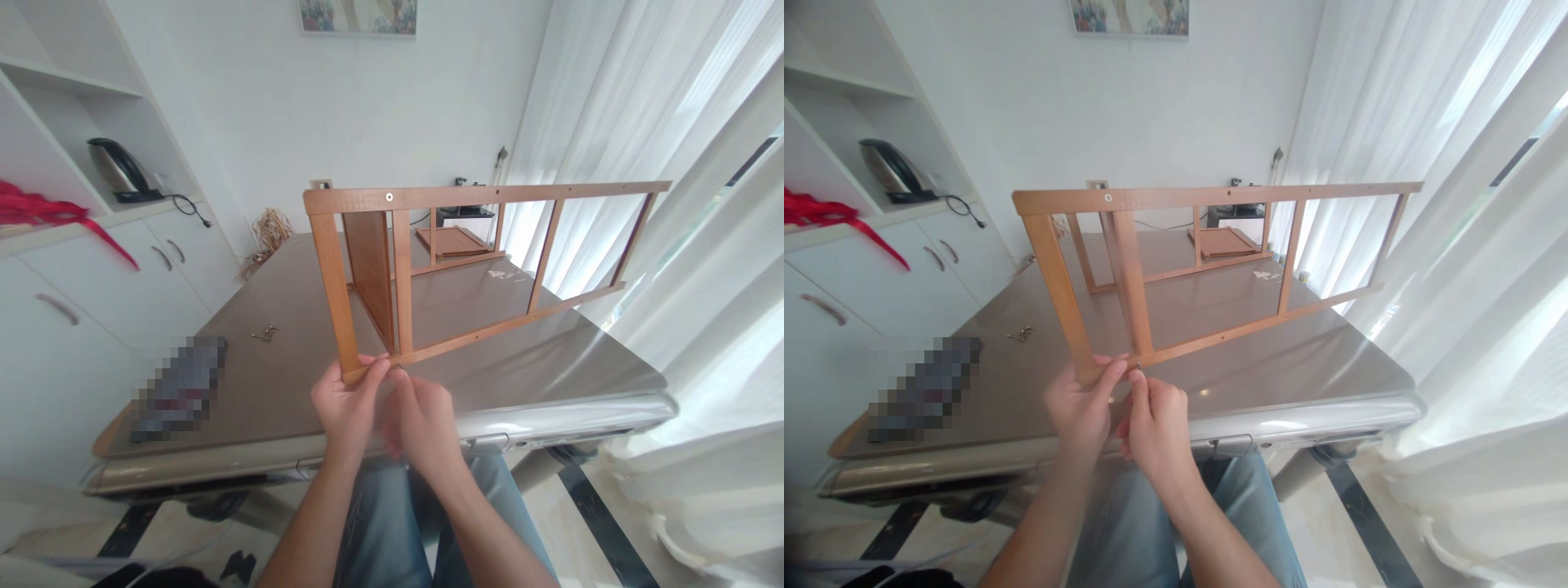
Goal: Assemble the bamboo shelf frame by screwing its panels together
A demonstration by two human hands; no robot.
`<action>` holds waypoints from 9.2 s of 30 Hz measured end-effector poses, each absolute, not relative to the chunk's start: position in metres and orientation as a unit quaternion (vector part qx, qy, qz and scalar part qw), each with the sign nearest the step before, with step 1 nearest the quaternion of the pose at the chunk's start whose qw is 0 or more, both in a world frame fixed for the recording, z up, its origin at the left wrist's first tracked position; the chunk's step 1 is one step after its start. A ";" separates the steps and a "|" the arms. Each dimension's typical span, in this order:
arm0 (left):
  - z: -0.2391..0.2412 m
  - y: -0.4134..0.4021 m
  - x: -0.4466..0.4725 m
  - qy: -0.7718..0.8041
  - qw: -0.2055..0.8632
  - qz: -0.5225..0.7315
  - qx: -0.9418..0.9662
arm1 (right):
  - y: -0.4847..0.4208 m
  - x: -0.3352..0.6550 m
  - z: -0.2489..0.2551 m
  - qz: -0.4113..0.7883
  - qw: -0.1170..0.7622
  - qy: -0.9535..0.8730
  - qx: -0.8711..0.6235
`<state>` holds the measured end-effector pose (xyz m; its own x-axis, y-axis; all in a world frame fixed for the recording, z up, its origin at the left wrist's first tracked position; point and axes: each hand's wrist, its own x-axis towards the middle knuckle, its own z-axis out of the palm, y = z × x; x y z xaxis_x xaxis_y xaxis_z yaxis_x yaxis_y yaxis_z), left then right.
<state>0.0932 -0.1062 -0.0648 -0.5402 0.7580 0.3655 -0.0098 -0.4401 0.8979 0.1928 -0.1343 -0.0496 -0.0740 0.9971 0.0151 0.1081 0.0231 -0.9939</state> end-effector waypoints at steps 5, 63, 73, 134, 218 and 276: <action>-0.064 -0.107 0.093 0.464 0.263 0.743 0.404 | -0.134 0.192 -0.052 0.491 0.452 -0.545 -0.508; -0.066 -0.106 0.093 0.472 0.252 0.741 0.405 | -0.130 0.195 -0.042 0.491 0.533 -0.491 -0.484; -0.065 -0.107 0.092 0.466 0.261 0.741 0.406 | -0.133 0.197 -0.040 0.455 0.536 -0.518 -0.488; -0.066 -0.107 0.092 0.471 0.286 0.734 0.396 | -0.131 0.195 -0.055 0.223 0.538 -0.636 -0.506; 0.059 -0.120 0.063 0.412 0.141 0.634 0.639 | -0.115 0.237 0.070 -0.058 0.517 -0.760 -0.389; 0.063 -0.127 0.077 0.418 0.157 0.675 0.588 | -0.125 0.213 0.058 0.140 0.624 -0.615 -0.461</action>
